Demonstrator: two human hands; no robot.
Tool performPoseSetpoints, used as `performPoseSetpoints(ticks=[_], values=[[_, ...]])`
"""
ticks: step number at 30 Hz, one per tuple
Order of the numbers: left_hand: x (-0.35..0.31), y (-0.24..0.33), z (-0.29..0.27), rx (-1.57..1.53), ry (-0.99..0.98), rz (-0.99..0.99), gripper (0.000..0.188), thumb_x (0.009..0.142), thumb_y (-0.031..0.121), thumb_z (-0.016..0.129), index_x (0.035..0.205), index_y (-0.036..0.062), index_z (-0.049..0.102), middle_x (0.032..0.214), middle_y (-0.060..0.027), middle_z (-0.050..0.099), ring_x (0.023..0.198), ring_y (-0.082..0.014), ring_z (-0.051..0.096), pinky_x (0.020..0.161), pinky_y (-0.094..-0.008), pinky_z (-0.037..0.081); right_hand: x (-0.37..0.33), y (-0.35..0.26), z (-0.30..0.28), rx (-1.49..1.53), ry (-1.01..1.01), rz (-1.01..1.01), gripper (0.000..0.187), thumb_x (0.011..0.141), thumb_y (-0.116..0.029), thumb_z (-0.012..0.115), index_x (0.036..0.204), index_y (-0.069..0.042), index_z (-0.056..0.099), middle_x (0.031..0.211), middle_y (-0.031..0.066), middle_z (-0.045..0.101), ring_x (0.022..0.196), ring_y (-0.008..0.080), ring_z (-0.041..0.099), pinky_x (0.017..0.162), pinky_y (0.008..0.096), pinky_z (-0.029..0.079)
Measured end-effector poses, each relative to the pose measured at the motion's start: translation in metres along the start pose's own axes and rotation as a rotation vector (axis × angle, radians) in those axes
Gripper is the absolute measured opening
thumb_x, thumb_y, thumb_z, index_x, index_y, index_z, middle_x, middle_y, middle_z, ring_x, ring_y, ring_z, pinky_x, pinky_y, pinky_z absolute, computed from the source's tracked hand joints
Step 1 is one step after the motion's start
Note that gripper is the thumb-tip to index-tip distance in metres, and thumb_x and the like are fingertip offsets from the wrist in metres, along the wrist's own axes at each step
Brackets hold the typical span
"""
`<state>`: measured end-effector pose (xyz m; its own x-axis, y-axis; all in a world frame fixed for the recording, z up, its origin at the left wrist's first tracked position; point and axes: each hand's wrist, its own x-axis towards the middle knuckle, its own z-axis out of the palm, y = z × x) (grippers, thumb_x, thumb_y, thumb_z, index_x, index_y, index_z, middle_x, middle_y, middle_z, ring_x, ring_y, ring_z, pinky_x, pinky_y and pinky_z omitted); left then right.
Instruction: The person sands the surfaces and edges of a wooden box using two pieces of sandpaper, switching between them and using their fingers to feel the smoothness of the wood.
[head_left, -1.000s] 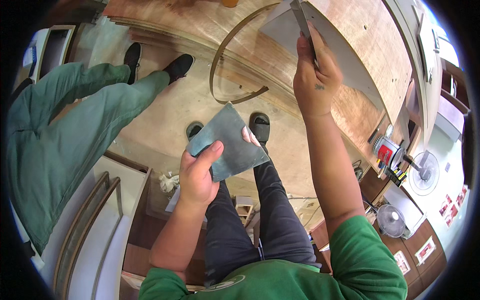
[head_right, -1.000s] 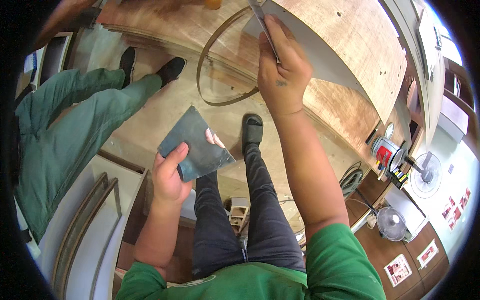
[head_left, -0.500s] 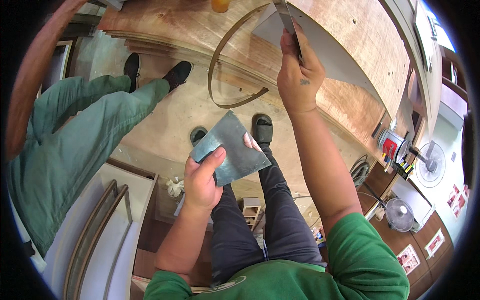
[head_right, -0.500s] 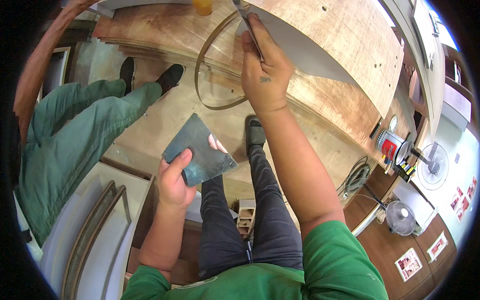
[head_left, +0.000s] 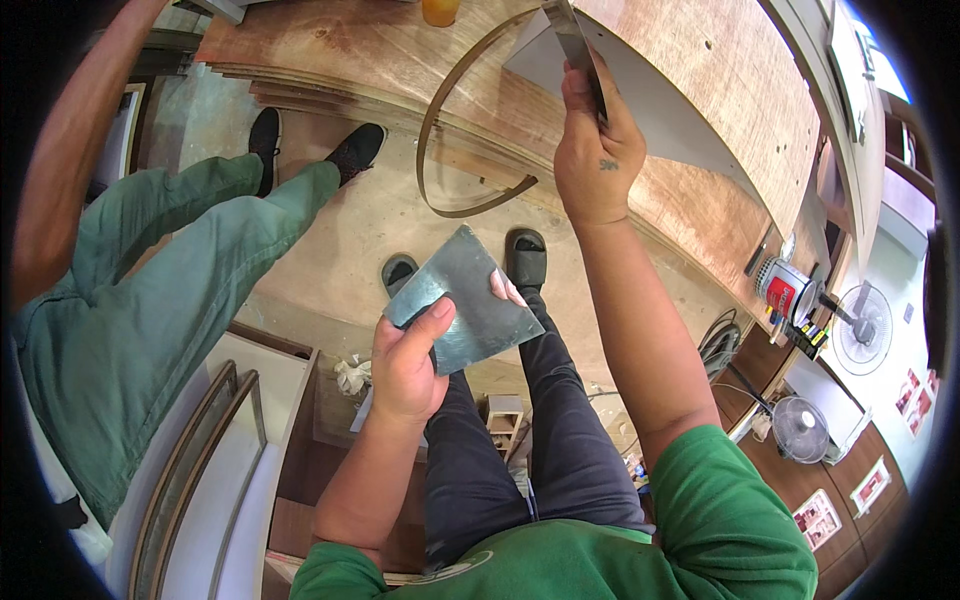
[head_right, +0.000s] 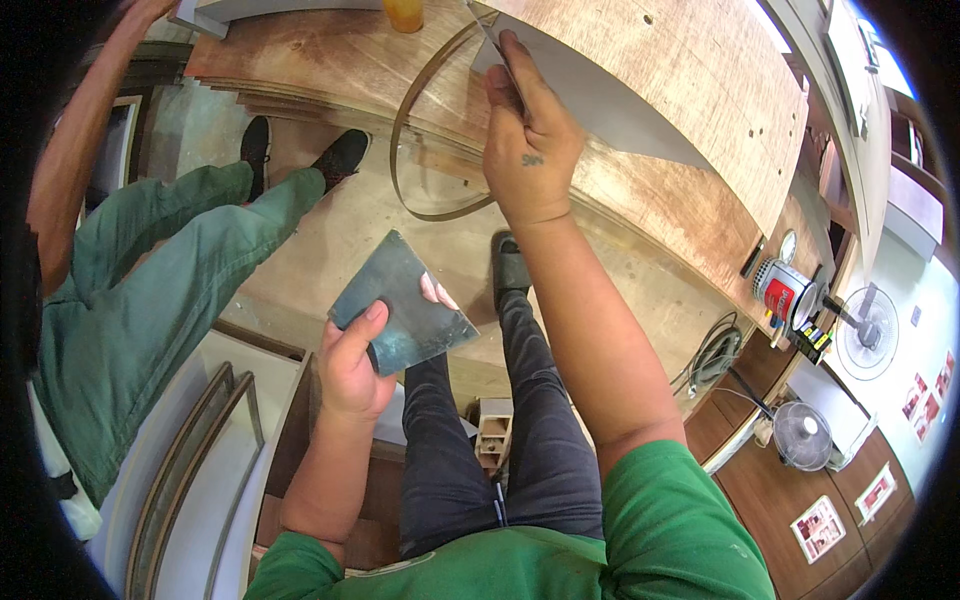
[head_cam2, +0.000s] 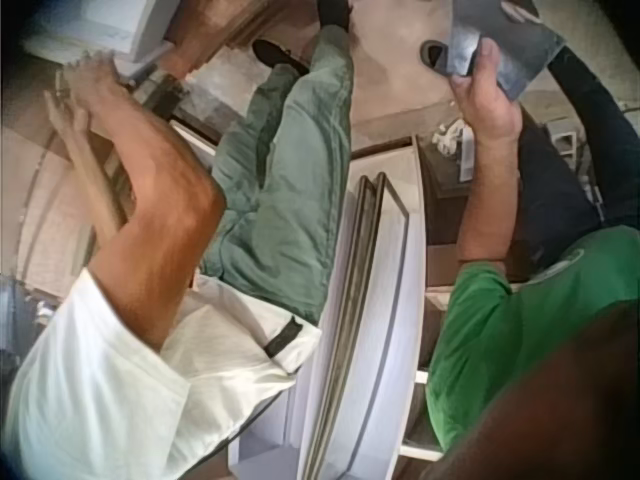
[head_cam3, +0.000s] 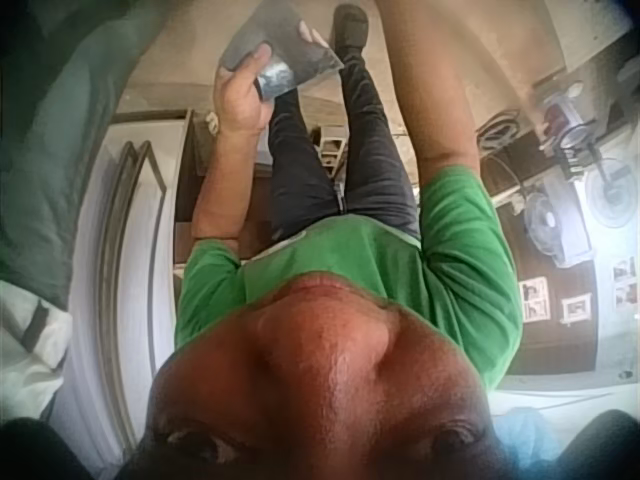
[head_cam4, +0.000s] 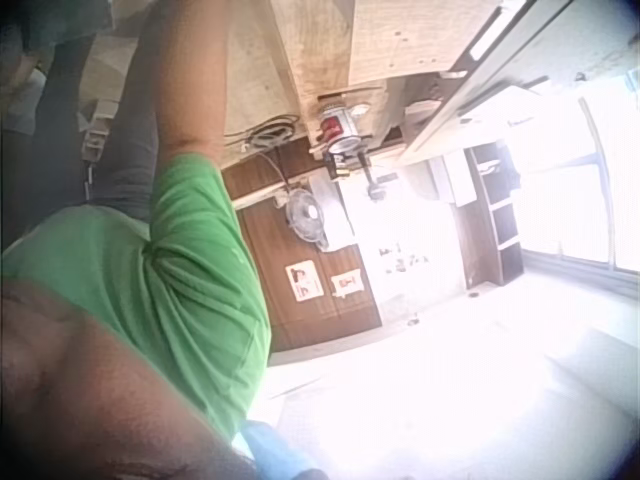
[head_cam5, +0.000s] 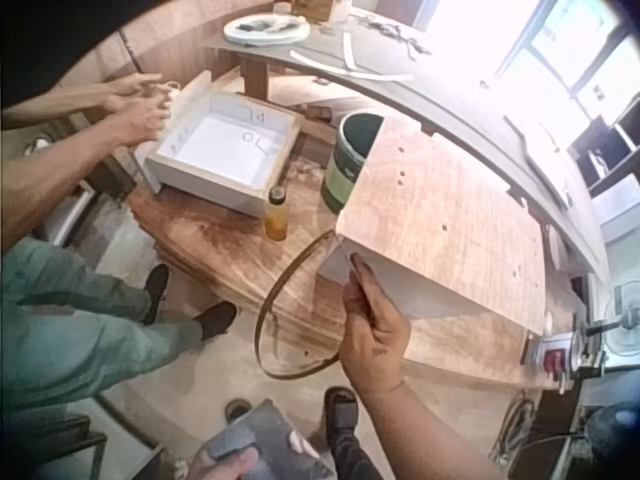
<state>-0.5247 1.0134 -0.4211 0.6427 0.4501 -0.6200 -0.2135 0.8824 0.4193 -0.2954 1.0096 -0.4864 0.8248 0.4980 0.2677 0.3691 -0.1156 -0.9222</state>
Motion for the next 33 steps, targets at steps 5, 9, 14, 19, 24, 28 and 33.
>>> performPoseSetpoints(ticks=[5,9,14,19,24,28,33], values=[[-0.002,-0.011,-0.018,-0.022,0.140,-0.031,0.027,0.094,0.005,0.061,0.119,-0.0024,0.064,0.114,-0.0108,0.069,0.106,-0.0206,0.066,0.095,-0.0345,0.050,-0.002,0.004,-0.003,0.035,0.004,0.039,0.033,0.096,-0.004,0.063,0.128,0.003,0.064,0.125,0.0185,0.069,0.112,0.0191,0.066,0.097,0.0285,0.050],[0.000,-0.014,-0.024,0.104,0.090,-0.029,0.040,0.093,0.011,0.052,0.129,-0.0084,0.054,0.120,-0.0211,0.065,0.113,-0.0318,0.064,0.103,-0.0473,0.049,-0.003,0.005,-0.008,0.031,0.014,0.114,0.033,0.096,-0.005,0.062,0.129,0.002,0.064,0.127,0.0189,0.067,0.116,0.0200,0.064,0.099,0.0293,0.049],[0.001,-0.016,-0.024,0.136,0.102,-0.024,0.038,0.094,0.013,0.052,0.125,-0.0087,0.056,0.116,-0.0211,0.066,0.111,-0.0323,0.063,0.103,-0.0473,0.048,-0.004,0.006,-0.011,0.049,0.027,0.122,0.032,0.098,-0.006,0.062,0.129,0.002,0.064,0.125,0.0164,0.069,0.111,0.0178,0.066,0.097,0.0282,0.050],[0.005,-0.013,-0.012,0.108,0.040,0.003,0.038,0.094,0.015,0.052,0.123,-0.0089,0.056,0.114,-0.0213,0.065,0.108,-0.0325,0.063,0.101,-0.0469,0.048,-0.011,0.009,-0.025,0.021,0.035,0.181,0.032,0.098,-0.004,0.062,0.130,-0.001,0.064,0.124,0.0160,0.069,0.110,0.0165,0.066,0.095,0.0264,0.049],[0.012,0.007,0.003,0.062,-0.055,0.054,0.040,0.093,0.019,0.053,0.121,-0.0095,0.056,0.110,-0.0217,0.065,0.106,-0.0340,0.063,0.100,-0.0474,0.048,-0.036,-0.025,-0.078,-0.248,-0.153,0.023,0.033,0.097,-0.002,0.062,0.130,-0.004,0.065,0.118,0.0139,0.071,0.106,0.0162,0.066,0.094,0.0278,0.050],[0.021,0.029,0.003,0.099,-0.110,0.017,0.044,0.090,0.022,0.057,0.120,-0.0104,0.056,0.108,-0.0222,0.065,0.101,-0.0355,0.064,0.095,-0.0479,0.051,-0.018,-0.055,-0.150,0.143,-0.364,0.731,0.028,0.090,0.001,0.066,0.119,0.001,0.068,0.105,0.0092,0.072,0.098,0.0186,0.067,0.092,0.0310,0.050],[0.026,0.046,0.033,-0.039,-0.334,-0.111,0.048,0.088,0.022,0.062,0.122,-0.0116,0.054,0.107,-0.0235,0.065,0.095,-0.0362,0.067,0.089,-0.0476,0.054,0.030,-0.069,-0.164,0.808,-0.861,1.080,0.040,0.070,-0.003,0.076,0.104,0.005,0.056,0.089,0.0112,0.066,0.079,0.0192,0.064,0.073,0.0305,0.050]])
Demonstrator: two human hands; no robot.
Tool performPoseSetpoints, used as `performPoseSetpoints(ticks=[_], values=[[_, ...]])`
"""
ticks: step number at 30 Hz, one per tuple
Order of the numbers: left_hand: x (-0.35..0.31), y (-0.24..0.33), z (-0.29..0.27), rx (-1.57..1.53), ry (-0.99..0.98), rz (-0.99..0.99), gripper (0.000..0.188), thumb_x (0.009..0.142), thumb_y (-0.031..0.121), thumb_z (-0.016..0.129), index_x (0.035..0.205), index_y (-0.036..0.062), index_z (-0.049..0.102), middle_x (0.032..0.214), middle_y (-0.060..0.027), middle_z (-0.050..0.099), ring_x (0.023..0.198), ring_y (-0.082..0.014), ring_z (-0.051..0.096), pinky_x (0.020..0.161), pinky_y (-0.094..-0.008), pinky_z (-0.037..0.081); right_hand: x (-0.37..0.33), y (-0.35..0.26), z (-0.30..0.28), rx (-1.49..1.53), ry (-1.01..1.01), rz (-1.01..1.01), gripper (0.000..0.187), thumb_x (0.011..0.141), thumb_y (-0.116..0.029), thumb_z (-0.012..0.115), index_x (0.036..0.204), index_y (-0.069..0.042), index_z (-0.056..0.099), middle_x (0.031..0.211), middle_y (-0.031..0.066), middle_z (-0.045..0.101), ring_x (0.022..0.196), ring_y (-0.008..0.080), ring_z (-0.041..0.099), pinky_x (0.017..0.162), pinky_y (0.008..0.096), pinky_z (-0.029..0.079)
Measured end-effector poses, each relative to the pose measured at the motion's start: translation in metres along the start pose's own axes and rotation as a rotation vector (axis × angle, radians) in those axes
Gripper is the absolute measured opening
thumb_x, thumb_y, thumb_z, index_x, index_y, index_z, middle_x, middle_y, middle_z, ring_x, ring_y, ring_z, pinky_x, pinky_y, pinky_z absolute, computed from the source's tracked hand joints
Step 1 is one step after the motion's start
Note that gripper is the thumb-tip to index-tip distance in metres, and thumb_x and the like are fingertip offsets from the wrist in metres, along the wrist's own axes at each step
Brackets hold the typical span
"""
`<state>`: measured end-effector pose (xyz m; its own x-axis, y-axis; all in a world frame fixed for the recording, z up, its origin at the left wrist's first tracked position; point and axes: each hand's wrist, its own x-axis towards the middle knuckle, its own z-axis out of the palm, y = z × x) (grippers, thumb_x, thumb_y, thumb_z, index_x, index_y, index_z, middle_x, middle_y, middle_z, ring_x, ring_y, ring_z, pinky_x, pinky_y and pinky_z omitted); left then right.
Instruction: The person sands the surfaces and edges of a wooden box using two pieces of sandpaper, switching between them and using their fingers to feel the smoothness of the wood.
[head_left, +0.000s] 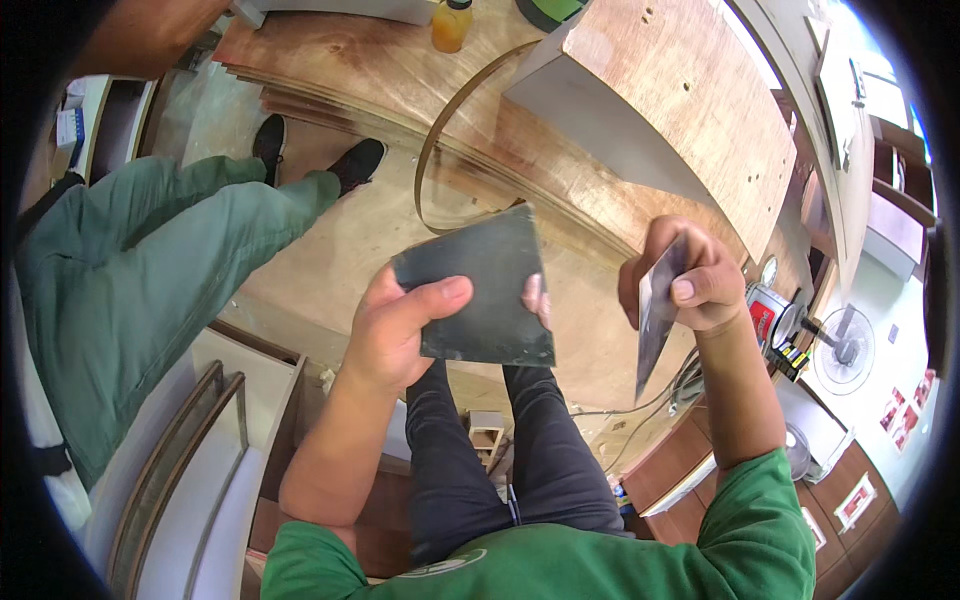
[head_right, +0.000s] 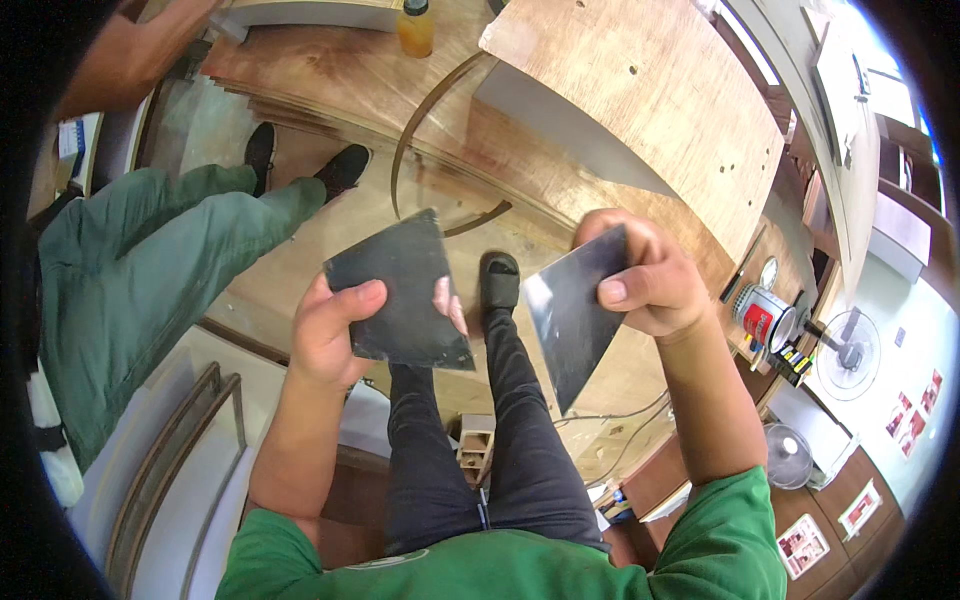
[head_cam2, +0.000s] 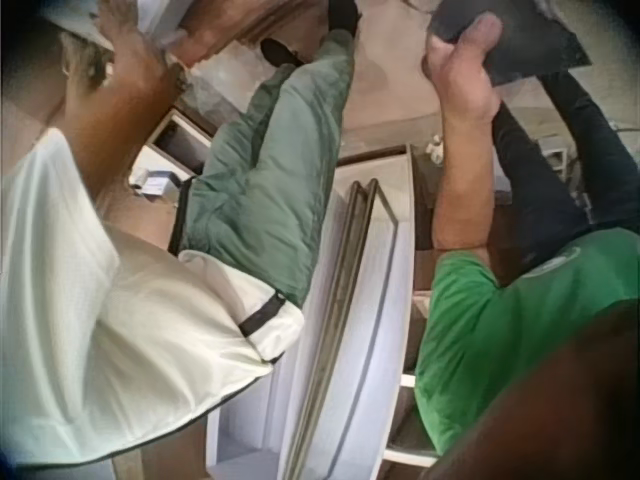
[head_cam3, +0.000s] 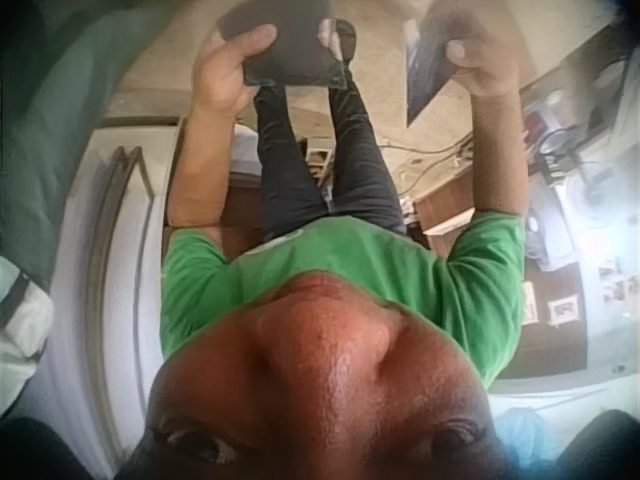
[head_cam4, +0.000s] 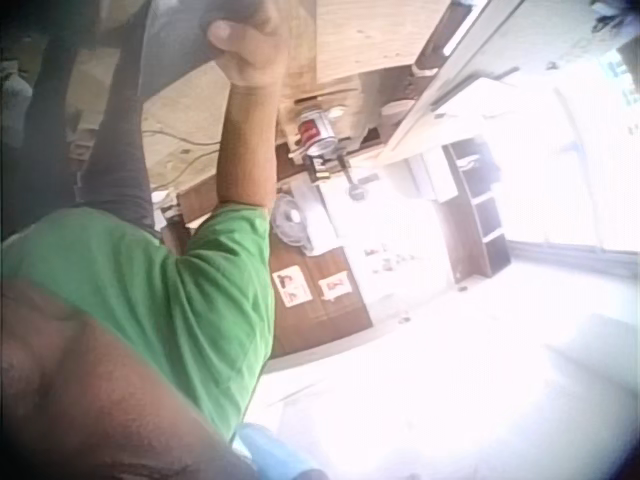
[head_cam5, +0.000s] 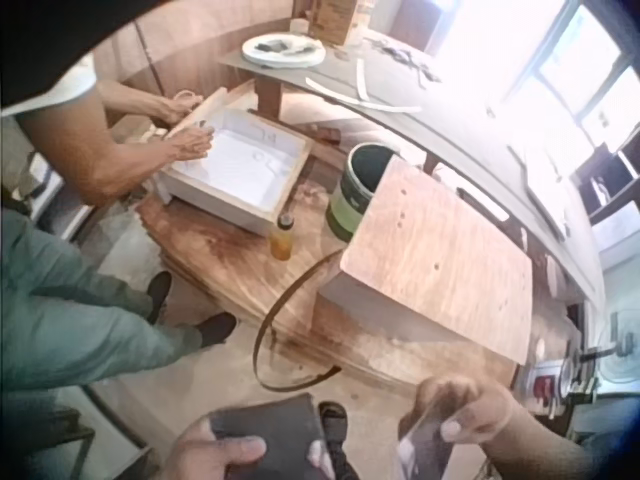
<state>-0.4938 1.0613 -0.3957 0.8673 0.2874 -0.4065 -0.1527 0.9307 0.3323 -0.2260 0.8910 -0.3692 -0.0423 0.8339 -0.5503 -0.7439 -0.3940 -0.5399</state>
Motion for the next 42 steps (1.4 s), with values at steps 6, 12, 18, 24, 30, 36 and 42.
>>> performPoseSetpoints(ticks=[6,12,18,24,30,36,42], values=[[-0.002,-0.006,0.013,-0.100,0.026,-0.032,0.045,0.090,0.007,0.061,0.130,-0.0114,0.052,0.116,-0.0208,0.067,0.100,-0.0273,0.070,0.088,-0.0389,0.058,0.033,0.009,0.022,0.147,-0.069,0.169,0.039,0.074,-0.005,0.073,0.109,0.003,0.055,0.093,0.0112,0.066,0.084,0.0189,0.065,0.077,0.0310,0.052],[-0.015,0.005,0.023,-0.173,-0.063,0.047,0.053,0.087,0.023,0.067,0.124,-0.0111,0.051,0.094,-0.0262,0.063,0.083,-0.0416,0.068,0.075,-0.0517,0.058,0.030,0.010,0.014,-0.070,0.167,0.269,0.035,0.077,-0.003,0.070,0.110,0.003,0.060,0.095,0.0081,0.067,0.085,0.0166,0.065,0.079,0.0298,0.051],[-0.040,0.015,-0.008,-0.088,0.039,0.168,0.053,0.087,0.029,0.067,0.119,-0.0102,0.053,0.090,-0.0235,0.063,0.083,-0.0394,0.067,0.074,-0.0500,0.057,0.028,-0.090,0.075,-0.785,0.377,0.004,0.045,0.082,-0.019,0.079,0.120,-0.001,0.061,0.098,0.0017,0.067,0.087,0.0117,0.063,0.082,0.0261,0.049],[-0.063,-0.007,-0.042,-0.176,-0.002,0.135,0.055,0.088,0.017,0.062,0.130,-0.0155,0.050,0.110,-0.0283,0.065,0.102,-0.0395,0.066,0.094,-0.0488,0.054,0.120,-0.230,0.084,-1.201,0.442,0.215,0.024,0.102,-0.024,0.054,0.107,-0.002,0.063,0.071,-0.0023,0.058,0.043,0.0027,0.046,0.037,0.0172,0.034],[-0.080,-0.024,-0.048,-0.178,0.155,0.090,0.050,0.087,0.015,0.060,0.126,-0.0154,0.052,0.105,-0.0264,0.066,0.099,-0.0372,0.067,0.092,-0.0478,0.055,0.177,-0.250,0.114,-1.462,0.499,0.409,0.021,0.096,-0.020,0.058,0.097,0.000,0.063,0.062,0.0018,0.057,0.037,0.0049,0.045,0.031,0.0202,0.032],[-0.087,-0.027,-0.059,-0.208,0.068,0.075,0.046,0.088,0.012,0.056,0.125,-0.0162,0.052,0.106,-0.0275,0.066,0.100,-0.0379,0.067,0.092,-0.0474,0.055,0.190,-0.254,0.113,-1.522,0.502,0.515,0.021,0.090,-0.019,0.060,0.093,0.001,0.063,0.056,0.0041,0.055,0.033,0.0083,0.043,0.030,0.0225,0.033],[-0.091,-0.021,-0.062,-0.231,0.074,0.093,0.046,0.088,0.011,0.055,0.124,-0.0166,0.052,0.106,-0.0279,0.066,0.101,-0.0379,0.066,0.093,-0.0475,0.054,0.193,-0.250,0.117,-1.501,0.489,0.560,0.020,0.088,-0.017,0.059,0.094,0.002,0.064,0.056,0.0045,0.054,0.033,0.0095,0.043,0.030,0.0232,0.033]])
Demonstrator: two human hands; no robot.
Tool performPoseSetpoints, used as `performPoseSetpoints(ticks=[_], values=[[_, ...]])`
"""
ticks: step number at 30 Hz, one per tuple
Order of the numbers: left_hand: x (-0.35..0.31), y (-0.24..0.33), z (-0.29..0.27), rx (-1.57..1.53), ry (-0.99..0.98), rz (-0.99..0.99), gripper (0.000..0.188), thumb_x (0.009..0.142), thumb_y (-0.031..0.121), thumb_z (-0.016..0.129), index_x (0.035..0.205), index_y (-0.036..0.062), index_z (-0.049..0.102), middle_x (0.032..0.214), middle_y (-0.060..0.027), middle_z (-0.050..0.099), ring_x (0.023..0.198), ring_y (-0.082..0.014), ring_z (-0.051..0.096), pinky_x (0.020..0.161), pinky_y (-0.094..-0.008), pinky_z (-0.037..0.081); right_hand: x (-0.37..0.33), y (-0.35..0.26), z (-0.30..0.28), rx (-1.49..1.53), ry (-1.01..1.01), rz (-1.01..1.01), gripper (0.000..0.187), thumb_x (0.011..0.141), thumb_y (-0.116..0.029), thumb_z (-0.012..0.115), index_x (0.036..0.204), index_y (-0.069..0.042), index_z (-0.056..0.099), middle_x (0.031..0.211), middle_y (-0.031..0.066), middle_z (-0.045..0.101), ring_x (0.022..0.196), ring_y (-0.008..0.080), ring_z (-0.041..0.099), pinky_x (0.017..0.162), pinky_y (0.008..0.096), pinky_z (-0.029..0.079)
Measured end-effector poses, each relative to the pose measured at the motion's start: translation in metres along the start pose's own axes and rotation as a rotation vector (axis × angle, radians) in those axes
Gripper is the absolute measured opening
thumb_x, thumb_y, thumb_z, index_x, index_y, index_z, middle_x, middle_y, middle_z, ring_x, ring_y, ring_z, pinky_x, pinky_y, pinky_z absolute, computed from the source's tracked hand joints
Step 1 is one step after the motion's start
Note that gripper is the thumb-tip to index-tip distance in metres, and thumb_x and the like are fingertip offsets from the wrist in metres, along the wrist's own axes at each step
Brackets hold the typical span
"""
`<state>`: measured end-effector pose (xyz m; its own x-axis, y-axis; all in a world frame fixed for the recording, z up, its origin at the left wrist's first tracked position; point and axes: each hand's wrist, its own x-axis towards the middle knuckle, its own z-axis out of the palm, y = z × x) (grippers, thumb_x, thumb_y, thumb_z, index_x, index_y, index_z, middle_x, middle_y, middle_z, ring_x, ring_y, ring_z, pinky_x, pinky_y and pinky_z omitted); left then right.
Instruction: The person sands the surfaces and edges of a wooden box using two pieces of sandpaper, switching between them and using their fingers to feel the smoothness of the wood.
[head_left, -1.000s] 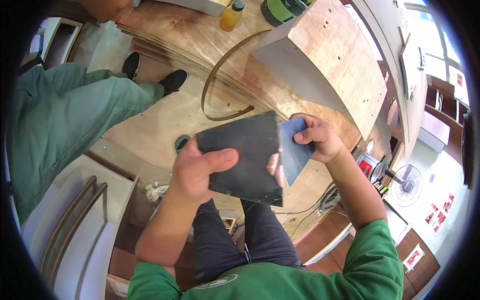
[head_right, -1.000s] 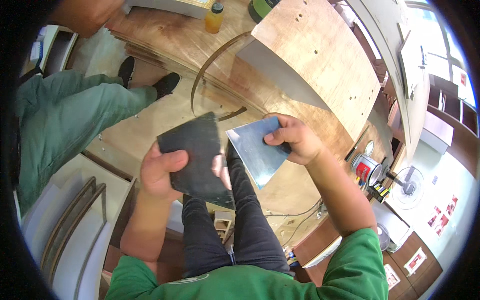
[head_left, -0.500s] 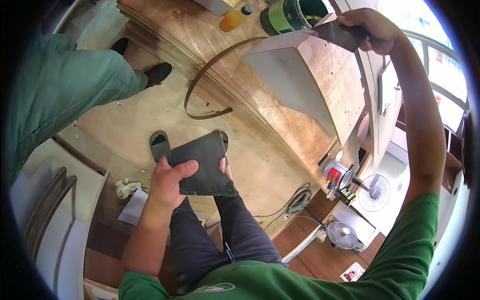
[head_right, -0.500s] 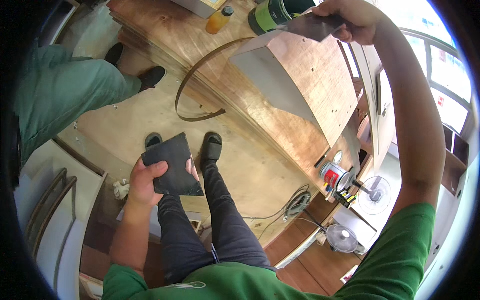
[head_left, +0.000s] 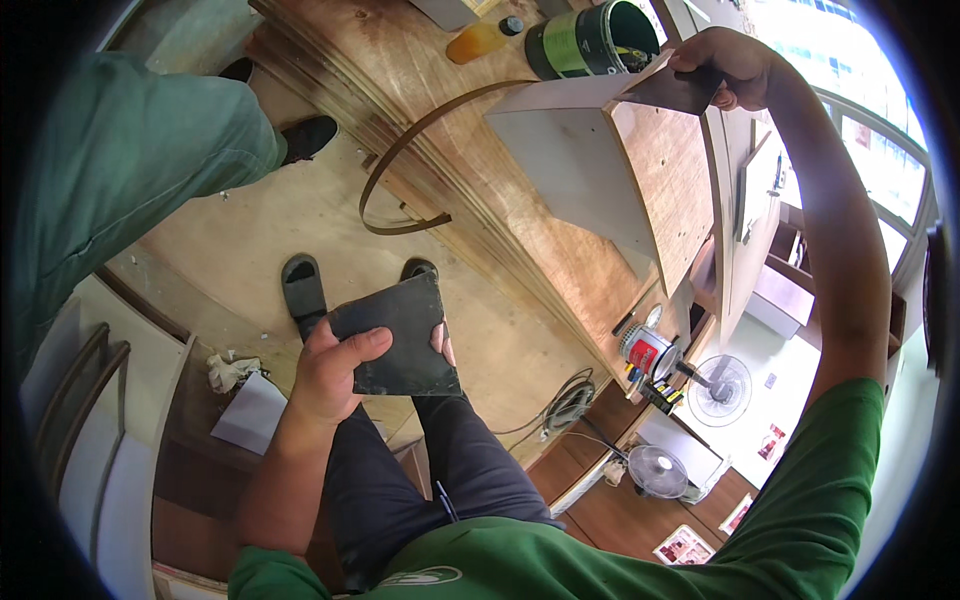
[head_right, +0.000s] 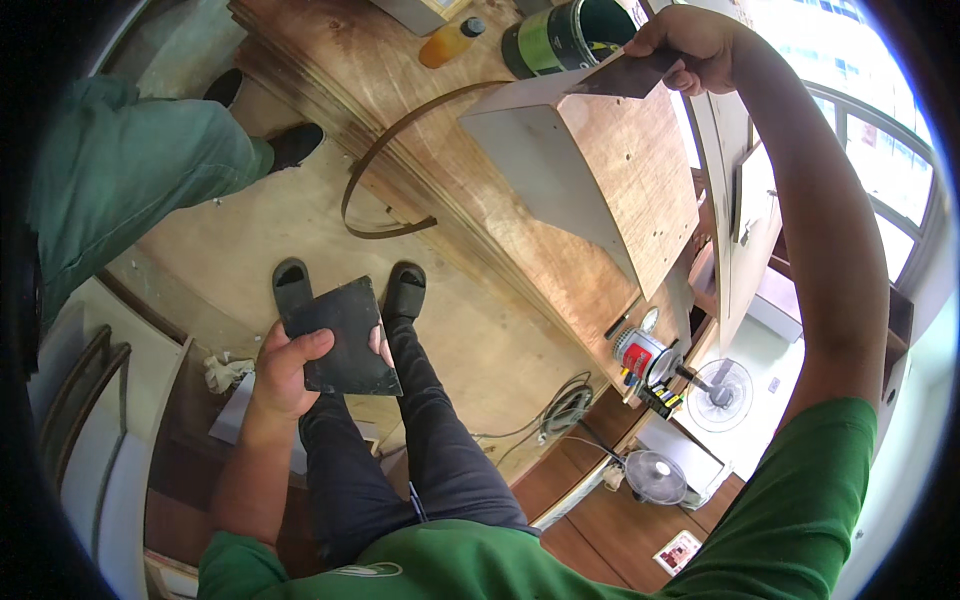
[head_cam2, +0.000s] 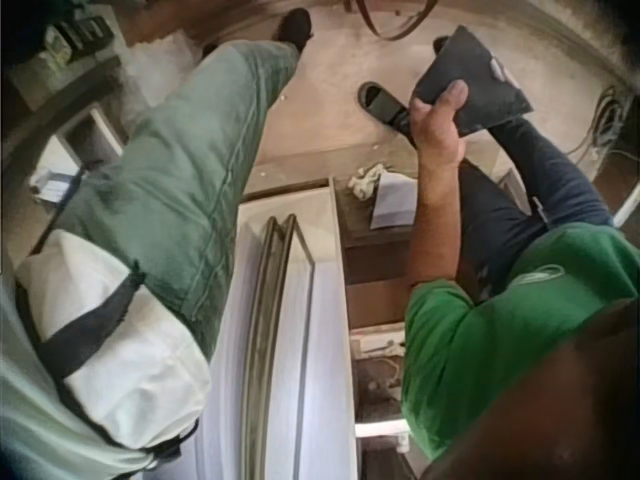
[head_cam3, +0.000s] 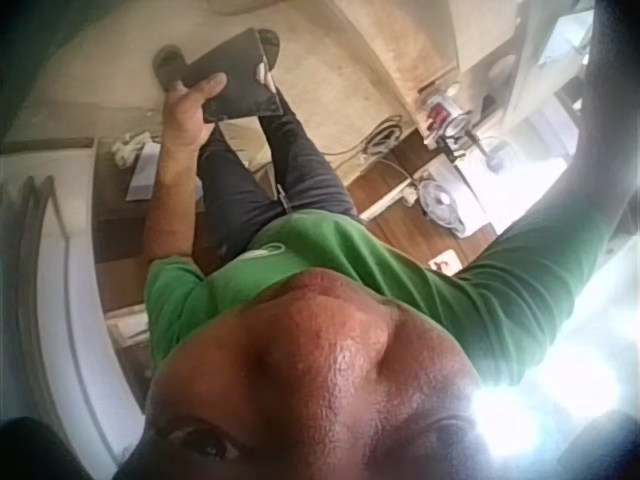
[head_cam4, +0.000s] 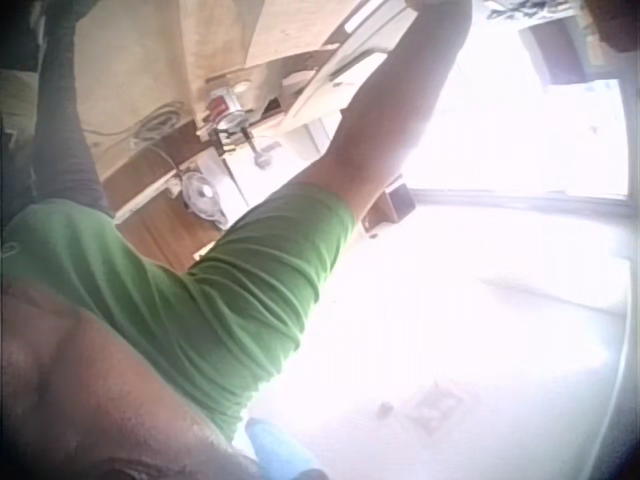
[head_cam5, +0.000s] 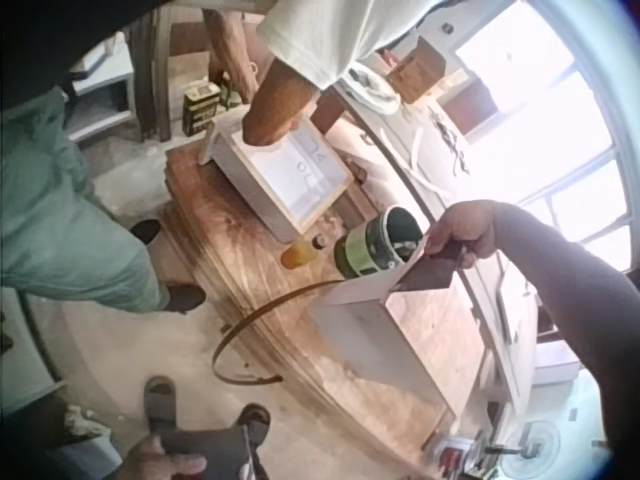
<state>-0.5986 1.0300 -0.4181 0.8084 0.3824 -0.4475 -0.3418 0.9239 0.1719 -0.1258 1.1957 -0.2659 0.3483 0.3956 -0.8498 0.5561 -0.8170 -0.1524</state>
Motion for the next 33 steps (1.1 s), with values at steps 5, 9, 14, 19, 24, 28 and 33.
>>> performPoseSetpoints(ticks=[5,9,14,19,24,28,33], values=[[-0.001,0.002,0.000,-0.009,-0.052,0.020,0.048,0.088,0.013,0.056,0.124,-0.0168,0.051,0.106,-0.0283,0.065,0.100,-0.0384,0.066,0.092,-0.0481,0.054,0.004,-0.002,0.004,-0.004,0.008,0.037,0.023,0.088,-0.016,0.058,0.099,0.003,0.063,0.057,0.0048,0.054,0.033,0.0092,0.042,0.030,0.0234,0.033],[-0.002,0.000,-0.002,-0.021,-0.059,0.010,0.048,0.088,0.013,0.056,0.125,-0.0170,0.052,0.106,-0.0283,0.065,0.100,-0.0385,0.066,0.093,-0.0484,0.054,0.004,-0.004,0.009,0.010,0.007,0.068,0.024,0.089,-0.014,0.058,0.104,0.004,0.062,0.061,0.0057,0.055,0.034,0.0080,0.041,0.030,0.0220,0.033],[-0.005,-0.001,-0.004,-0.032,-0.030,-0.006,0.048,0.087,0.011,0.057,0.125,-0.0169,0.052,0.107,-0.0284,0.066,0.101,-0.0384,0.066,0.093,-0.0480,0.054,0.003,-0.011,0.017,-0.027,0.025,0.072,0.023,0.089,-0.013,0.059,0.105,0.004,0.061,0.065,0.0061,0.055,0.035,0.0069,0.039,0.030,0.0204,0.033],[-0.009,0.003,0.001,0.022,0.058,-0.009,0.045,0.088,0.010,0.057,0.125,-0.0160,0.054,0.110,-0.0277,0.066,0.102,-0.0365,0.067,0.093,-0.0459,0.055,-0.001,-0.014,0.026,-0.029,0.034,0.052,0.021,0.090,-0.013,0.059,0.101,0.004,0.061,0.065,0.0062,0.053,0.036,0.0071,0.039,0.031,0.0200,0.033],[-0.010,0.001,-0.002,-0.008,0.126,-0.067,0.042,0.085,0.004,0.062,0.125,-0.0074,0.058,0.115,-0.0162,0.069,0.102,-0.0251,0.069,0.091,-0.0387,0.055,-0.001,-0.015,0.029,-0.050,0.037,0.028,0.020,0.090,-0.013,0.059,0.099,0.005,0.060,0.064,0.0064,0.052,0.035,0.0083,0.039,0.032,0.0217,0.034],[-0.011,0.000,-0.001,0.006,0.144,-0.065,0.041,0.084,0.004,0.062,0.124,-0.0075,0.058,0.114,-0.0164,0.069,0.102,-0.0256,0.069,0.093,-0.0383,0.054,-0.008,-0.026,0.044,-0.101,0.102,0.045,0.018,0.089,-0.012,0.060,0.098,0.004,0.060,0.065,0.0069,0.053,0.036,0.0086,0.039,0.032,0.0221,0.034],[-0.008,-0.005,-0.002,0.072,0.162,-0.062,0.043,0.085,0.007,0.061,0.125,-0.0097,0.057,0.112,-0.0195,0.069,0.101,-0.0293,0.069,0.093,-0.0412,0.055,-0.008,-0.029,0.051,-0.096,0.140,0.083,0.020,0.090,-0.013,0.058,0.101,0.004,0.059,0.068,0.0074,0.056,0.036,0.0085,0.042,0.033,0.0203,0.035]])
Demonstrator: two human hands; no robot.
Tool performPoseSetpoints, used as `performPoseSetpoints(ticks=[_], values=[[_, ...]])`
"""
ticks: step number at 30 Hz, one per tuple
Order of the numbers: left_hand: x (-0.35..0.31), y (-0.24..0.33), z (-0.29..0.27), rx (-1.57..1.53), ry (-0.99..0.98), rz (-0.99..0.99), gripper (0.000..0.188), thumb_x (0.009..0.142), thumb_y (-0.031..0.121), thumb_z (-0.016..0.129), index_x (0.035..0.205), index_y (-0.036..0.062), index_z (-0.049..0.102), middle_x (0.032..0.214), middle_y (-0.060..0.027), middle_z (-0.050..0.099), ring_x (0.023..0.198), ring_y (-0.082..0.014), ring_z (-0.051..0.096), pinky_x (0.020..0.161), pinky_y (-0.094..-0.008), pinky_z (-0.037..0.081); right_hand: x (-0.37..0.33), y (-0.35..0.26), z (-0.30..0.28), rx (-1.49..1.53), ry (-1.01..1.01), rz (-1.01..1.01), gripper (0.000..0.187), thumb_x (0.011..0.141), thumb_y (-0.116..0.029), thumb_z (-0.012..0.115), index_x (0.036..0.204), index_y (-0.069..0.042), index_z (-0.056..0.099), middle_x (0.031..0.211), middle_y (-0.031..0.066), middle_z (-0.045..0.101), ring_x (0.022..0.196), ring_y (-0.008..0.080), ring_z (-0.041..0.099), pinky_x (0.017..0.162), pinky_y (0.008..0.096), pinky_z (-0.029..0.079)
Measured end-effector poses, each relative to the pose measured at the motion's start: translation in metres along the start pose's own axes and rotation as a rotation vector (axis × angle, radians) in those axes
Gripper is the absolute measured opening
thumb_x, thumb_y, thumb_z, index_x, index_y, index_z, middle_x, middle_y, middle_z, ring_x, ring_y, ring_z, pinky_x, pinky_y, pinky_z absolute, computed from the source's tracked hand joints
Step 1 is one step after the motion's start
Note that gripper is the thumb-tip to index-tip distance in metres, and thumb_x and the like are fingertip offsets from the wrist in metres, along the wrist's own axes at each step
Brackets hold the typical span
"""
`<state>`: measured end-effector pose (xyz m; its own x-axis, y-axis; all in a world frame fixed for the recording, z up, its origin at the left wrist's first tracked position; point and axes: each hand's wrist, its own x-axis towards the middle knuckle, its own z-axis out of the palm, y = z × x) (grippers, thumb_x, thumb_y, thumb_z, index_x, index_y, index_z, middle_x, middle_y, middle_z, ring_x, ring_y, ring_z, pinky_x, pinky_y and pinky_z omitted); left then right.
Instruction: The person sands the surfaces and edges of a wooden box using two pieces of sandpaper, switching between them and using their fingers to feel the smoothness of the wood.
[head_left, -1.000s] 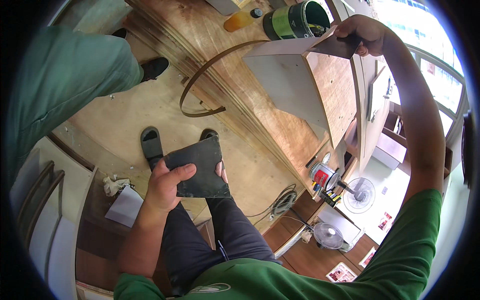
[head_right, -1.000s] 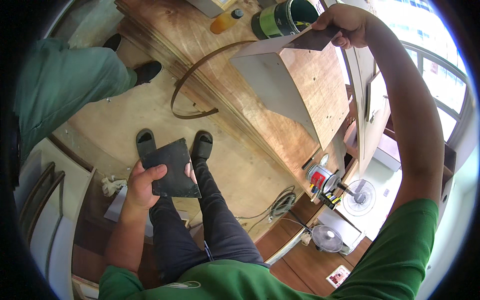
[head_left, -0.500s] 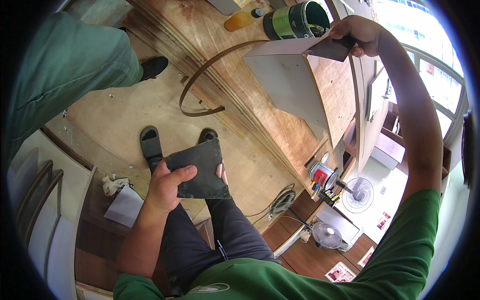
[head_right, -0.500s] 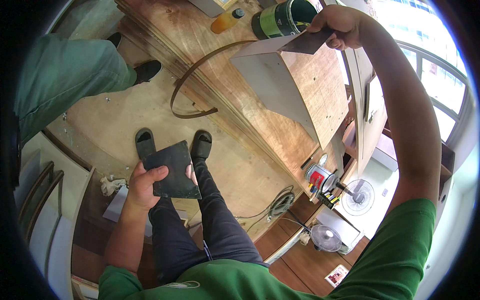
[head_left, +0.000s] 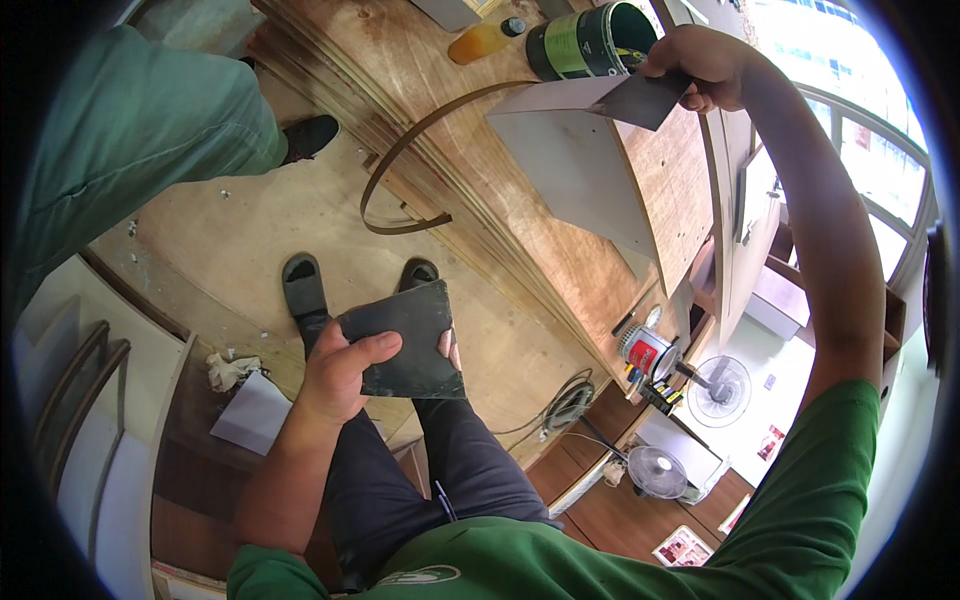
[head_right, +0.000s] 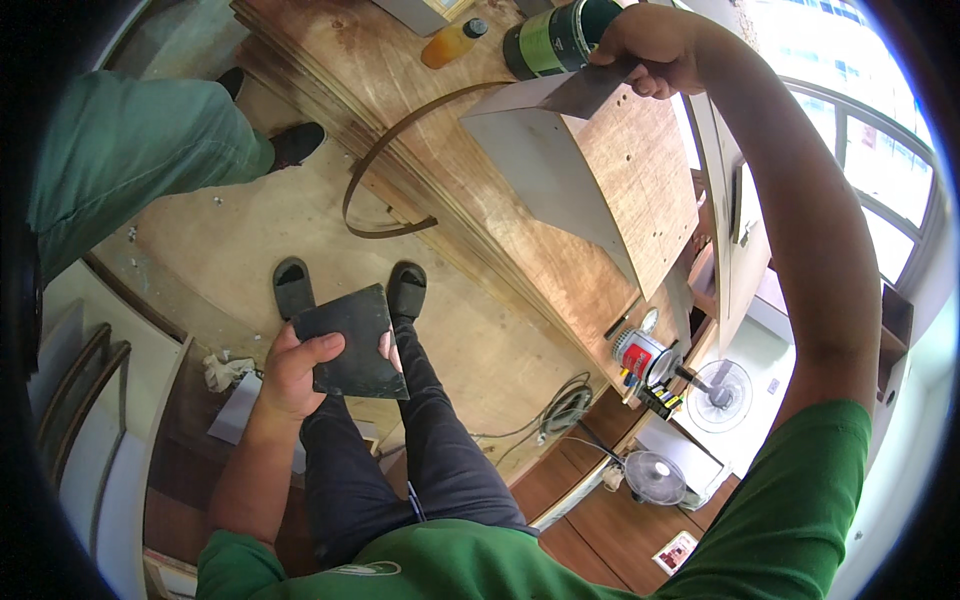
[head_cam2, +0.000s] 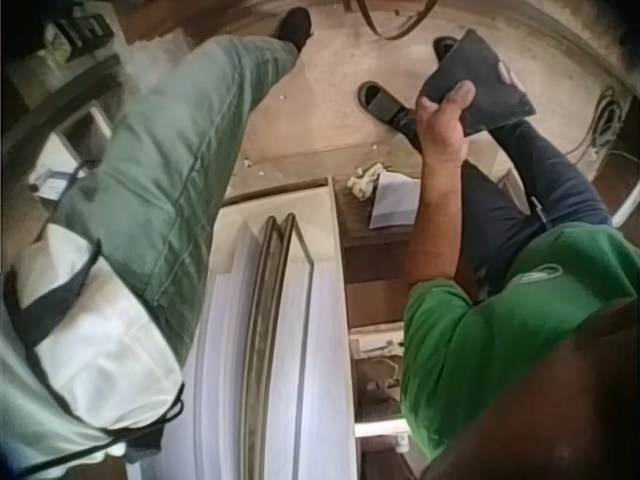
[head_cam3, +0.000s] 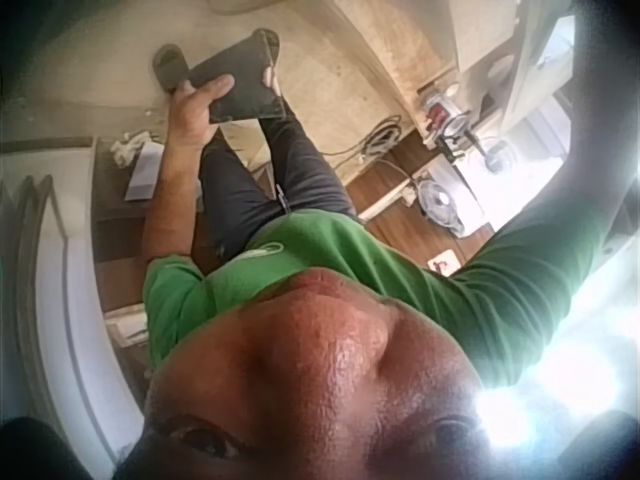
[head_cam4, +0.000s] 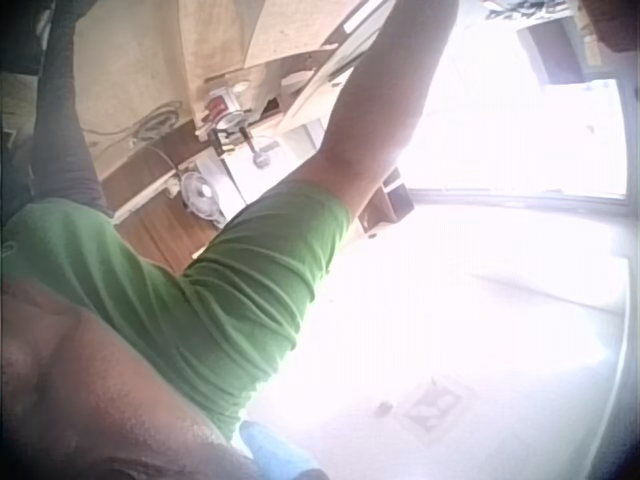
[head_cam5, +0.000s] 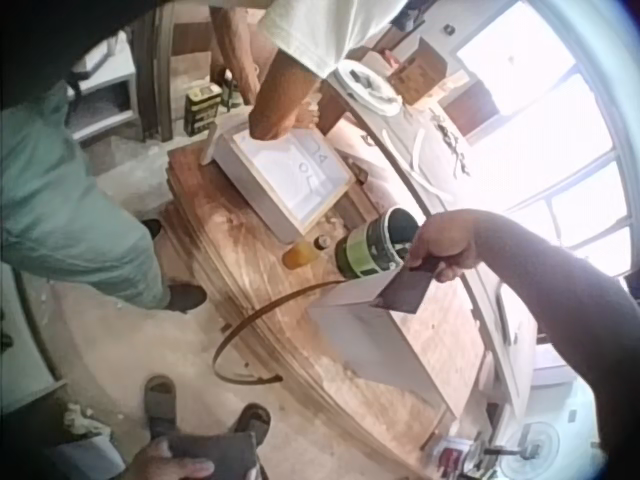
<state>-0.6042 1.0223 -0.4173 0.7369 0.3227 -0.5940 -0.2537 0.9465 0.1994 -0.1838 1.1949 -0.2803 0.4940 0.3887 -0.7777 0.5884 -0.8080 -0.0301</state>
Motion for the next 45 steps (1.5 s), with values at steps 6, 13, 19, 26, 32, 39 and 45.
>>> performPoseSetpoints(ticks=[6,13,19,26,32,39,45], values=[[0.004,0.004,0.016,-0.051,-0.144,-0.005,0.047,0.085,0.011,0.059,0.124,-0.0137,0.055,0.110,-0.0260,0.067,0.099,-0.0366,0.068,0.091,-0.0464,0.056,-0.017,-0.007,0.003,0.122,-0.107,-0.248,0.023,0.096,-0.017,0.058,0.107,0.002,0.061,0.076,0.0051,0.059,0.036,0.0073,0.044,0.035,0.0183,0.037],[0.011,0.002,0.025,-0.023,-0.096,0.071,0.048,0.087,0.013,0.059,0.126,-0.0133,0.053,0.110,-0.0260,0.066,0.101,-0.0371,0.067,0.092,-0.0482,0.055,-0.108,0.072,0.038,0.572,-0.220,-0.513,0.047,0.093,-0.037,0.068,0.119,0.000,0.057,0.100,0.0033,0.064,0.087,0.0075,0.060,0.078,0.0232,0.050],[0.028,0.005,0.076,-0.101,-0.086,0.085,0.046,0.087,0.015,0.060,0.123,-0.0127,0.053,0.107,-0.0240,0.064,0.098,-0.0362,0.065,0.093,-0.0490,0.054,-0.144,0.178,0.132,1.324,-0.333,-0.312,0.021,0.092,-0.015,0.071,0.104,-0.006,0.057,0.088,-0.0020,0.060,0.080,0.0080,0.056,0.072,0.0243,0.043],[0.048,0.002,0.125,-0.081,-0.233,0.050,0.049,0.089,0.018,0.061,0.125,-0.0128,0.051,0.107,-0.0237,0.064,0.100,-0.0344,0.064,0.096,-0.0476,0.052,-0.130,0.195,0.188,1.728,-0.637,-0.374,0.030,0.090,-0.017,0.073,0.106,-0.003,0.052,0.092,0.0117,0.067,0.084,0.0221,0.069,0.073,0.0329,0.056],[0.057,-0.009,0.132,-0.037,-0.217,0.005,0.045,0.094,0.013,0.056,0.132,-0.0114,0.051,0.124,-0.0220,0.064,0.112,-0.0303,0.066,0.100,-0.0425,0.052,-0.105,0.196,0.191,1.743,-0.708,-0.350,0.028,0.091,-0.017,0.071,0.107,0.000,0.056,0.100,0.0165,0.069,0.087,0.0237,0.071,0.075,0.0356,0.059],[0.063,-0.021,0.135,0.001,-0.168,-0.002,0.044,0.094,0.011,0.057,0.131,-0.0111,0.051,0.123,-0.0214,0.065,0.110,-0.0297,0.067,0.099,-0.0417,0.053,-0.083,0.213,0.208,1.698,-0.790,-0.449,0.024,0.094,-0.019,0.065,0.109,-0.002,0.055,0.103,0.0322,0.066,0.096,0.0472,0.065,0.078,0.0528,0.053],[0.068,-0.022,0.134,0.002,-0.289,-0.045,0.041,0.094,0.010,0.056,0.129,-0.0107,0.053,0.119,-0.0203,0.067,0.106,-0.0288,0.068,0.097,-0.0405,0.054,-0.075,0.220,0.219,1.682,-0.792,-0.438,0.025,0.094,-0.017,0.067,0.110,-0.003,0.054,0.097,0.0312,0.066,0.086,0.0422,0.067,0.073,0.0471,0.054]])
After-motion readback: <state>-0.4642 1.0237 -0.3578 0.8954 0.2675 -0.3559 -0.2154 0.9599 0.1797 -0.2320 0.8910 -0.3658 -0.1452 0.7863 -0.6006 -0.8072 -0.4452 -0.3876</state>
